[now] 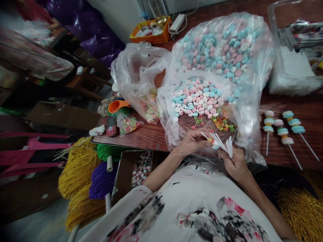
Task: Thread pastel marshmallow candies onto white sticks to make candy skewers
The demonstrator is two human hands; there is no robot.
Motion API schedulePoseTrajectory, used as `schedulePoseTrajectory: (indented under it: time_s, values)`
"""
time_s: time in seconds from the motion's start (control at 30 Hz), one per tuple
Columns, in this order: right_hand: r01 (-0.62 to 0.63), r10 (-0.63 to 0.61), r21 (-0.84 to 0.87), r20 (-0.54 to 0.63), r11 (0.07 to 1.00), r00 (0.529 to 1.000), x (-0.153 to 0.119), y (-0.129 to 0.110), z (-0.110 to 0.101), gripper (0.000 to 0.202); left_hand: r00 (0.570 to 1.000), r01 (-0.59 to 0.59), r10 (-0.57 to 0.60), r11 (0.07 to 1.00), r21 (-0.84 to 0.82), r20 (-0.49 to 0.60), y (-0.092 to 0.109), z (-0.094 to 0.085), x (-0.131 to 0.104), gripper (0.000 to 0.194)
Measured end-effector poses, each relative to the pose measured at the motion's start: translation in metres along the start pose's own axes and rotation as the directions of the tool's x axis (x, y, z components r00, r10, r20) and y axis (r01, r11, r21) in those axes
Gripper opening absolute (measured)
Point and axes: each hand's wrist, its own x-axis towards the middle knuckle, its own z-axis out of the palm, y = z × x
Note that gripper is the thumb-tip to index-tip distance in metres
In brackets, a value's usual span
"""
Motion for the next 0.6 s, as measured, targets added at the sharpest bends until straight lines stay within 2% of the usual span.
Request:
schedulePoseTrajectory:
  time_s: [0.13,0.27,0.4,0.47,0.53,0.6]
  values:
    - [-0.057,0.059,0.058,-0.027,0.997,0.998,-0.001,-0.006,0.002,0.034,0.999,0.047,-0.047,0.998,-0.051,0.012,0.000,0.000,0.000,0.042]
    - [-0.090,0.099,0.120,-0.074,0.989,0.992,-0.005,-0.007,0.008,0.034,0.985,0.172,-0.173,0.973,-0.155,0.005,0.000,0.006,-0.003,0.044]
    - [-0.136,0.178,0.287,-0.124,0.948,0.976,-0.015,0.001,0.022,0.021,0.937,0.334,-0.347,0.867,-0.369,0.034,-0.002,0.019,-0.008,0.045]
    - [-0.140,0.206,0.329,-0.177,0.934,0.962,-0.019,0.006,0.027,0.015,0.917,0.379,-0.394,0.804,-0.458,0.066,-0.005,0.025,-0.010,0.045]
    - [-0.087,0.148,0.247,-0.242,0.965,0.959,-0.019,0.009,0.028,0.012,0.911,0.377,-0.408,0.766,-0.520,0.059,-0.008,0.031,-0.012,0.044]
    - [-0.003,0.023,0.067,-0.297,0.998,0.955,-0.017,0.010,0.026,0.010,0.910,0.348,-0.414,0.754,-0.558,0.009,-0.011,0.036,-0.012,0.042]
